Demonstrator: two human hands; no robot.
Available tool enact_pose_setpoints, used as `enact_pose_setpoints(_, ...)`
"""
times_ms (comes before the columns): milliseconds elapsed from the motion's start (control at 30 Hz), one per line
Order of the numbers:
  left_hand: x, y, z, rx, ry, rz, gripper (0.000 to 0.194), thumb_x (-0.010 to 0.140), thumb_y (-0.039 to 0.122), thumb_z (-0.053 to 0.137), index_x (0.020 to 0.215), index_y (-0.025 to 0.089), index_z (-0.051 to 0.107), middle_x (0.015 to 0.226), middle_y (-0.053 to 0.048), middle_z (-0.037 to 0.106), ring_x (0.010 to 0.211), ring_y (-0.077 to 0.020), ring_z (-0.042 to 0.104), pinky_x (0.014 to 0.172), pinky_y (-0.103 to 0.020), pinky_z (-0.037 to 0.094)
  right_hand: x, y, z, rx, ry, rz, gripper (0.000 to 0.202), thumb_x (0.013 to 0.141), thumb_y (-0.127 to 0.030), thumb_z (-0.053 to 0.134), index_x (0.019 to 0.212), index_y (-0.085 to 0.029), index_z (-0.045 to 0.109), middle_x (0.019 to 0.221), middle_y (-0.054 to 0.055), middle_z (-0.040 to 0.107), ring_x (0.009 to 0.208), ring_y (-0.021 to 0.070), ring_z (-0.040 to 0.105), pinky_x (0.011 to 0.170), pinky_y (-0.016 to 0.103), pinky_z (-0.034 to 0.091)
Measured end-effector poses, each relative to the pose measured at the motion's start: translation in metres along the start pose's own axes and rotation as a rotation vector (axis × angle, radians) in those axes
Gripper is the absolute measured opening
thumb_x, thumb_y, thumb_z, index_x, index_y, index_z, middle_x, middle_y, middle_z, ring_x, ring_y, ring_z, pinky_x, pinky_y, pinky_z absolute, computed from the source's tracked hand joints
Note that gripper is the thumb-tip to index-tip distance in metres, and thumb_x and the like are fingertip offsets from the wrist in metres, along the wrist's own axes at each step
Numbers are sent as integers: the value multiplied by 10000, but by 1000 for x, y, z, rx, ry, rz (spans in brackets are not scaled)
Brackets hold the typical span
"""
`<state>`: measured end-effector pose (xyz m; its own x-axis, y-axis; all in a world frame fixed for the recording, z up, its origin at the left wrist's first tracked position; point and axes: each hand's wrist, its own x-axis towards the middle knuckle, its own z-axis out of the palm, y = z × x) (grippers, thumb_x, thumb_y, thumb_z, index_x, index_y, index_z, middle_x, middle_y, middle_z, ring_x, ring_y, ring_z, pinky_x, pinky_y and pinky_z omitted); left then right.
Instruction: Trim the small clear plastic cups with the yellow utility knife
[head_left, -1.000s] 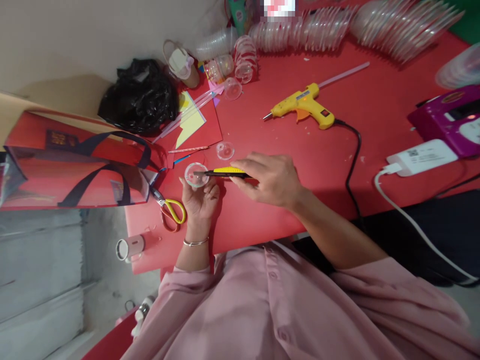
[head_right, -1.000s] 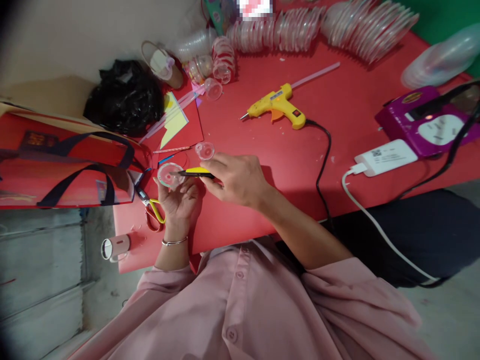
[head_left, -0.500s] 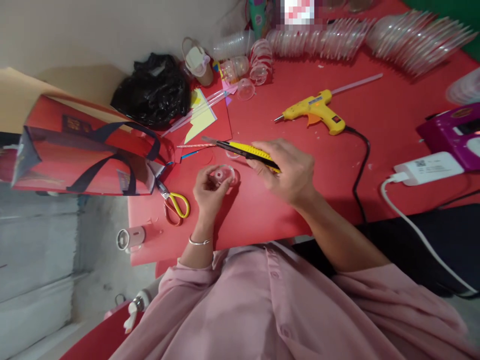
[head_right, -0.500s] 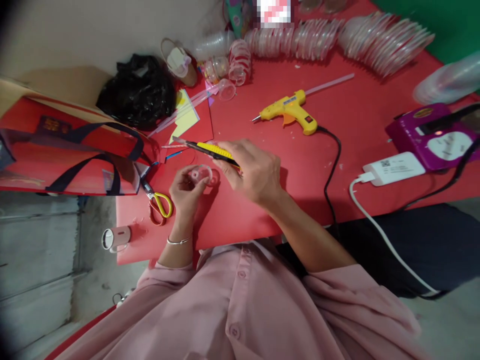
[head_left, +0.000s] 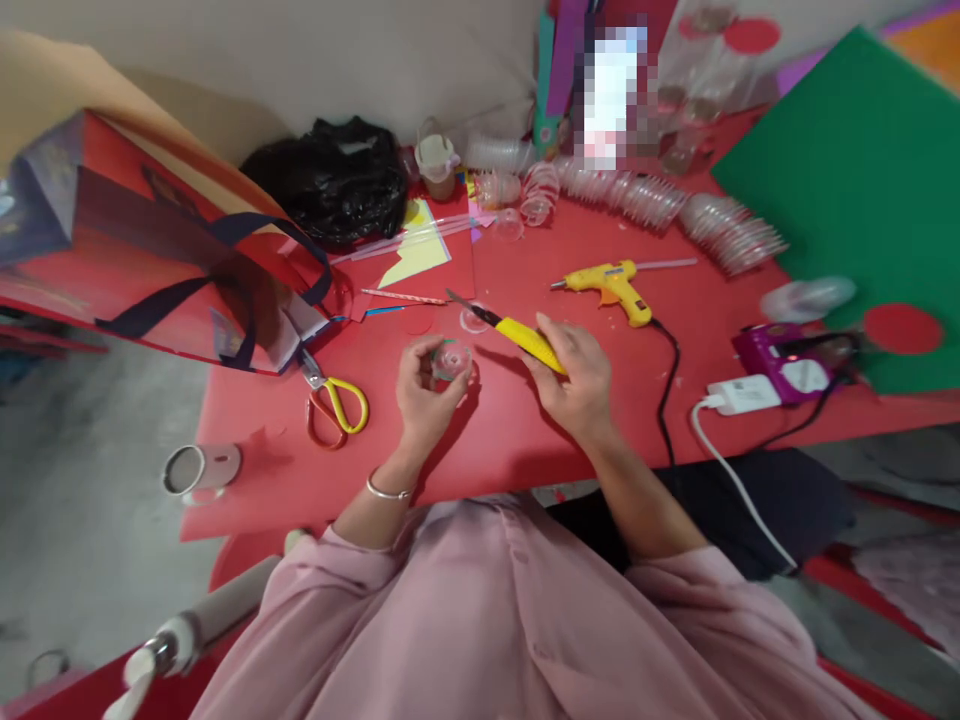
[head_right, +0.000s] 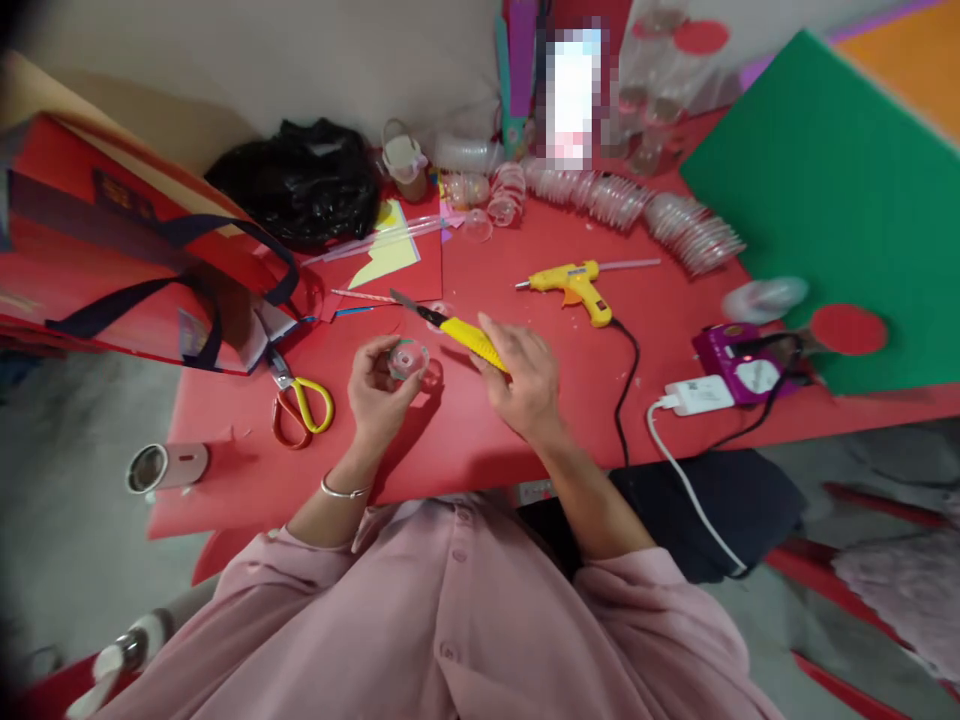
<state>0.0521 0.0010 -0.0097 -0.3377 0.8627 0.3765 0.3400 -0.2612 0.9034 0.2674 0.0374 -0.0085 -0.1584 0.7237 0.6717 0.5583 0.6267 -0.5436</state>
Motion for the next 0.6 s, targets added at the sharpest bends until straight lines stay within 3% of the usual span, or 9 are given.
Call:
enact_pose_setpoints(133,0,2,-6,-52,4,7,411,745,233,828,1122,184,671,1263,-134,611,1213,-264,626,994,-398,533,-24,-15,-9,-26,-3,48,470,983,-286,632,1449,-251,582,1104,109,689,978,227,671,851,396,592)
enact_pose_setpoints(267,-2,3,-10,-97,-14,-59,429,719,225,834,1133,195,728,1314,-137,627,1269,-284,607,1029,-414,520,-41,-37,-18,8,-61,102,466,996,-235,597,1460,-231,557,1149,120,706,1015,223,685,881,381,600)
enact_pose_setpoints(467,-4,15,-11,-380,-70,-383,527,698,211,859,1210,181,737,1024,-59,733,882,-167,693,840,-303,558,-42,-63,-32,-44,-116,75,479,948,-273,683,1416,-219,595,1146,113,732,1008,230,699,867,363,598)
enact_pose_setpoints(600,-2,19,-17,-584,-61,-512,562,647,189,887,1183,175,717,833,-2,715,765,-139,686,786,-284,570,-34,-71,-39,-115,-137,46,482,927,-261,715,1400,-223,628,1090,103,706,929,203,687,794,318,579)
